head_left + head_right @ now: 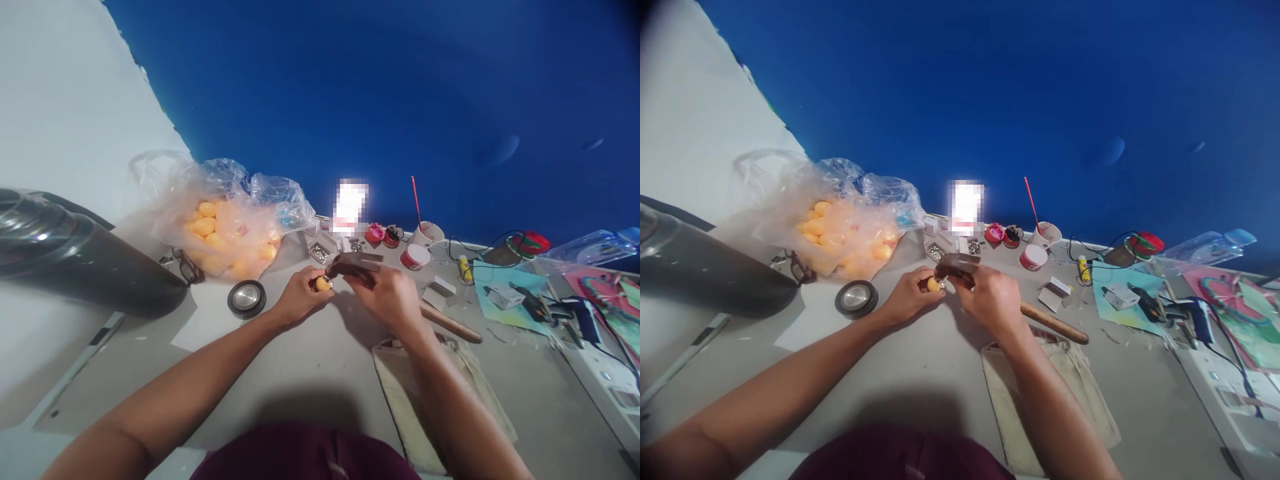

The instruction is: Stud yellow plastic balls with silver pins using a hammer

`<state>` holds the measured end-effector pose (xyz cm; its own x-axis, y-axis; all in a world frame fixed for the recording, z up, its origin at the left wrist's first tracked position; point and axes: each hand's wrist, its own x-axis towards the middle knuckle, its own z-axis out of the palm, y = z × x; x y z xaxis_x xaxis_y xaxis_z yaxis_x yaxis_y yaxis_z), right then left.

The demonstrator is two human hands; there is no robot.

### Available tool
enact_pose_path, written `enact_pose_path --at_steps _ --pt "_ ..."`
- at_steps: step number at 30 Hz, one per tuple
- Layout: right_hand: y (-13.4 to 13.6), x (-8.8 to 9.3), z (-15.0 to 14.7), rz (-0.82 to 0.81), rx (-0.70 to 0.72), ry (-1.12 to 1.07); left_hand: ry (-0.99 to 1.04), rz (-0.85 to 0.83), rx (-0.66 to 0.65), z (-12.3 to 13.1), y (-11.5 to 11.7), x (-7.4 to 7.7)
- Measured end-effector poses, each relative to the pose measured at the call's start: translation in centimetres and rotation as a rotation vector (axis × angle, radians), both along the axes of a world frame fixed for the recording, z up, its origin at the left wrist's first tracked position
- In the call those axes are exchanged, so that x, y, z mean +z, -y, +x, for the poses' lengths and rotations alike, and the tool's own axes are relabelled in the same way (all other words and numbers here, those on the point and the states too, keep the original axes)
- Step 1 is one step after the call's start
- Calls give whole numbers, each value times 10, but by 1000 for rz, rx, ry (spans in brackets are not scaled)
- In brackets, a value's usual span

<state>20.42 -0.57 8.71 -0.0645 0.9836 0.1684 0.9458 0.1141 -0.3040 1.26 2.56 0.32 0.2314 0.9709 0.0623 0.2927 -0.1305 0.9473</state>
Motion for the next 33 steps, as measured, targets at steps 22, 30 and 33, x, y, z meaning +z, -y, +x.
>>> enact_pose_path --at_steps 22,30,33 --pt "0 2 2 23 -18 -107 122 -112 12 -1 0 2" --pt "1 2 0 33 3 -129 127 -124 -5 -1 0 3" --pt "0 2 1 -33 -5 -84 114 -104 -10 -1 1 1"
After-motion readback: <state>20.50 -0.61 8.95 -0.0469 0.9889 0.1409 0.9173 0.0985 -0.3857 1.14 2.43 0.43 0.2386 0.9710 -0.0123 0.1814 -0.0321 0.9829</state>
